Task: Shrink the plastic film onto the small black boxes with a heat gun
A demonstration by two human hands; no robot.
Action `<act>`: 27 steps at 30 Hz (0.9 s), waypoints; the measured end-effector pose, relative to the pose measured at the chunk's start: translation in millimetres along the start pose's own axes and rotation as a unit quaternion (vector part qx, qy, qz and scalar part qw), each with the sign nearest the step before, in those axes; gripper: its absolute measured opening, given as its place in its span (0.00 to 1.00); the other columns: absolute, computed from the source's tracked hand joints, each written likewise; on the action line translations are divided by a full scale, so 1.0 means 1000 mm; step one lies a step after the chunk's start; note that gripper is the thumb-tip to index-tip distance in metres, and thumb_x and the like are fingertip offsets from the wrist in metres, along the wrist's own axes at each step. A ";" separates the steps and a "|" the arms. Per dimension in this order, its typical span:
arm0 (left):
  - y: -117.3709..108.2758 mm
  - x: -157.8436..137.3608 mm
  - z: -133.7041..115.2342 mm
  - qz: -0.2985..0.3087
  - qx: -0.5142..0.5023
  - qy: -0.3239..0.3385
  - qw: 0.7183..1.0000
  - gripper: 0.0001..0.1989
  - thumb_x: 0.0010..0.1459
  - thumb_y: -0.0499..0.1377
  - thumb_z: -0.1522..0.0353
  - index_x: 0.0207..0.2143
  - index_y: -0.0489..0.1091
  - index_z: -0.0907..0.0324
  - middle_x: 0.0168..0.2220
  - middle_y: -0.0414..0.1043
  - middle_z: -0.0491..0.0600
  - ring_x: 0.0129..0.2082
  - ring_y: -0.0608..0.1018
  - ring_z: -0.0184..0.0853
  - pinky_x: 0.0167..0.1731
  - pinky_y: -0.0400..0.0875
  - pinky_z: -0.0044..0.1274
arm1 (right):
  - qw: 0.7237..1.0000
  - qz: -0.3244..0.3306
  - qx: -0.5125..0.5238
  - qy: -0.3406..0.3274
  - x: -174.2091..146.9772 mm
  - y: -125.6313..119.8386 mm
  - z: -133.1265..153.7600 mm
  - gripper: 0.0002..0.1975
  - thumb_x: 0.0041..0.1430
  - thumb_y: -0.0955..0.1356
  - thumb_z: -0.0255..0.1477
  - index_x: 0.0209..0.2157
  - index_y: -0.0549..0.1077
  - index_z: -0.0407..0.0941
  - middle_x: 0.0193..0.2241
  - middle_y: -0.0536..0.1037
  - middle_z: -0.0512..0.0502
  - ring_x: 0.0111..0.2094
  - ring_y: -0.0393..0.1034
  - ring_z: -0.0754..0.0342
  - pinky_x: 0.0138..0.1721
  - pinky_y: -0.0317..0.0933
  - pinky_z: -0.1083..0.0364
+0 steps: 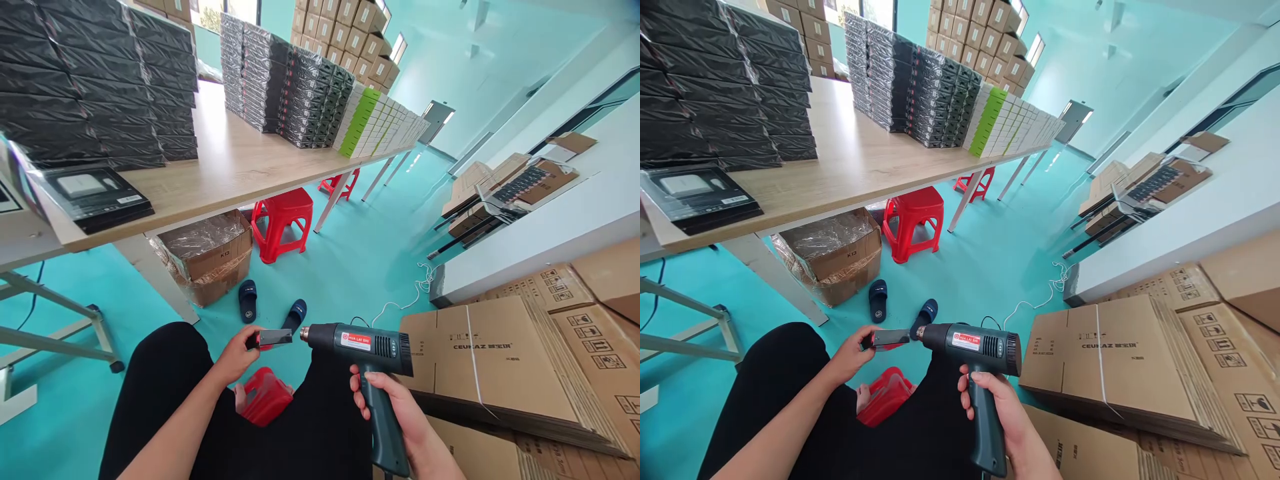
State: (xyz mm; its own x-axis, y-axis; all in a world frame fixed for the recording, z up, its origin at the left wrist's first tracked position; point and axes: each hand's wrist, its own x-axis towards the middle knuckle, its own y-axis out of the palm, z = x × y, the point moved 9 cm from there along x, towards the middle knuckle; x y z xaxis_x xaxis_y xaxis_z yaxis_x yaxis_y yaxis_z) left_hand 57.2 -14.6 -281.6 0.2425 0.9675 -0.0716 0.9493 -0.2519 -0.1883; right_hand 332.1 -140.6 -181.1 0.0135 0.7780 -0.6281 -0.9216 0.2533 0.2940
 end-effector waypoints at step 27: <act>0.009 -0.001 0.010 0.027 0.130 0.060 0.989 0.26 0.42 0.51 0.78 0.45 0.70 0.53 0.48 0.67 0.50 0.49 0.69 0.40 0.51 0.60 0.34 | 0.982 0.091 -0.166 0.001 0.008 0.038 -0.014 0.14 0.54 0.67 0.31 0.41 0.73 0.39 0.30 0.76 0.42 0.25 0.69 0.55 0.25 0.63 0.56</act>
State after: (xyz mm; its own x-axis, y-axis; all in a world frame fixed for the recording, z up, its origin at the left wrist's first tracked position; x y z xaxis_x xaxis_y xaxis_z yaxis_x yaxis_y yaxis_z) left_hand 63.9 -17.8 -292.8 0.3283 0.9443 0.0245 0.8541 -0.2856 -0.4347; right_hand 292.0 -133.0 -185.4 -0.1643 0.7924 -0.5875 -0.9843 -0.0923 0.1507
